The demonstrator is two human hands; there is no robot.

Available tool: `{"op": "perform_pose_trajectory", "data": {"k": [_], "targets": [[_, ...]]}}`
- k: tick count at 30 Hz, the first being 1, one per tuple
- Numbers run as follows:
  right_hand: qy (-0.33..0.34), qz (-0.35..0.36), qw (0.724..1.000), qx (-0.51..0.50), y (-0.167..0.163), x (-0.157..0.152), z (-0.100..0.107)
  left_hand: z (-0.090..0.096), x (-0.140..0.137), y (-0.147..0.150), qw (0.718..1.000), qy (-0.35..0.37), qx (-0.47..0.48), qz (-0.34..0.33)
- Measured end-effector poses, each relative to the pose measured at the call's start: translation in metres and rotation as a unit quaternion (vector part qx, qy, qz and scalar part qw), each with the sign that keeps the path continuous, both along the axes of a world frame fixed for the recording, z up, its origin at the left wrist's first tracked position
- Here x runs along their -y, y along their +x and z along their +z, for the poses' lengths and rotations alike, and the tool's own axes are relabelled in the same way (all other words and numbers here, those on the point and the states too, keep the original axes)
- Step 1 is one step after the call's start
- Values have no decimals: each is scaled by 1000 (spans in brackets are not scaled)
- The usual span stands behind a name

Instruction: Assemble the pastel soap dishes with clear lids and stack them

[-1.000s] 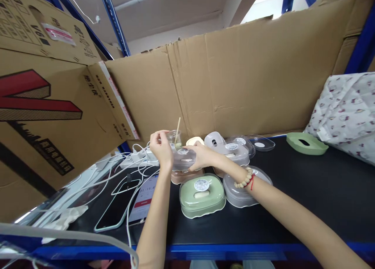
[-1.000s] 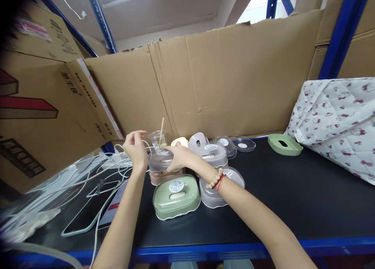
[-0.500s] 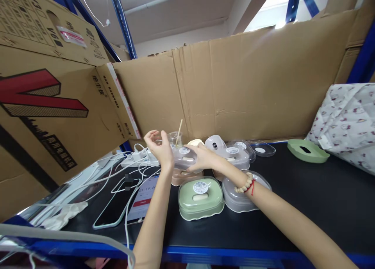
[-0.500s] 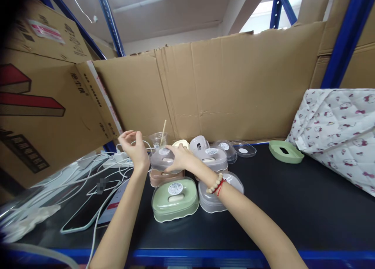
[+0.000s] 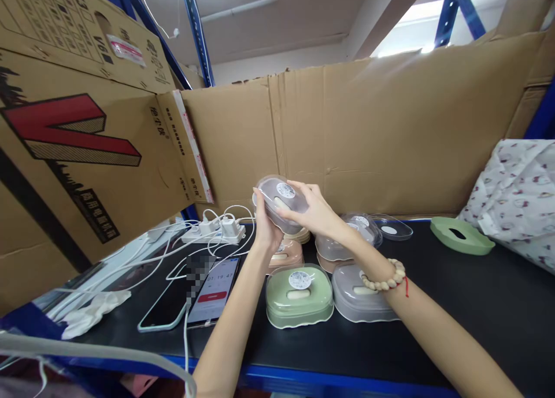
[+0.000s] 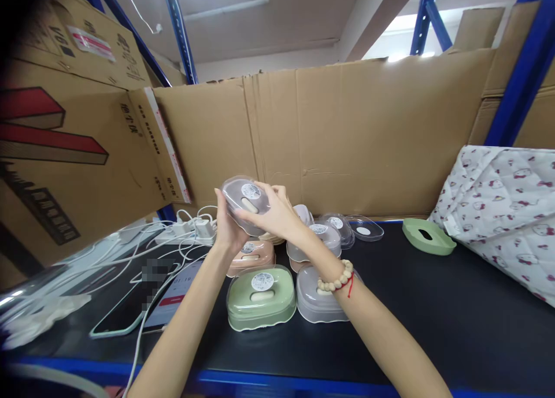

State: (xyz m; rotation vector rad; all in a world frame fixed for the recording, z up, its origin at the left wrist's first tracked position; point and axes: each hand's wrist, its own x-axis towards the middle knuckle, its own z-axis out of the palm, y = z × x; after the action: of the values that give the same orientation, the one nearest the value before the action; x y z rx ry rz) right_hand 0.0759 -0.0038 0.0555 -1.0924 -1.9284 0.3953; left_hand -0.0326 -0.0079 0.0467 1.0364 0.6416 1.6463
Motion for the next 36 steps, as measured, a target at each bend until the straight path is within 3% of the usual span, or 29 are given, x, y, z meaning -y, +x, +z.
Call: {"op": "perform_pose_trajectory", "data": {"k": [5, 15, 21, 25, 30, 36], "targets": [[19, 16, 1000, 9, 3, -5, 3, -3, -3, 3, 998, -50, 28, -13], [54, -40, 998, 9, -1, 1, 7, -5, -9, 3, 990, -119, 80, -2], [-7, -6, 1000, 4, -1, 4, 11, -5, -7, 4, 982, -147, 119, 4], [-22, 5, 999, -30, 0, -1, 7, -7, -8, 5, 976, -112, 186, -7], [-58, 93, 989, -103, 8, -7, 7, -6, -6, 4, 988, -36, 148, -23], [-193, 66, 966, -158, 16, -6, 16, -3, -2, 0, 994, 19, 98, 40]]}}
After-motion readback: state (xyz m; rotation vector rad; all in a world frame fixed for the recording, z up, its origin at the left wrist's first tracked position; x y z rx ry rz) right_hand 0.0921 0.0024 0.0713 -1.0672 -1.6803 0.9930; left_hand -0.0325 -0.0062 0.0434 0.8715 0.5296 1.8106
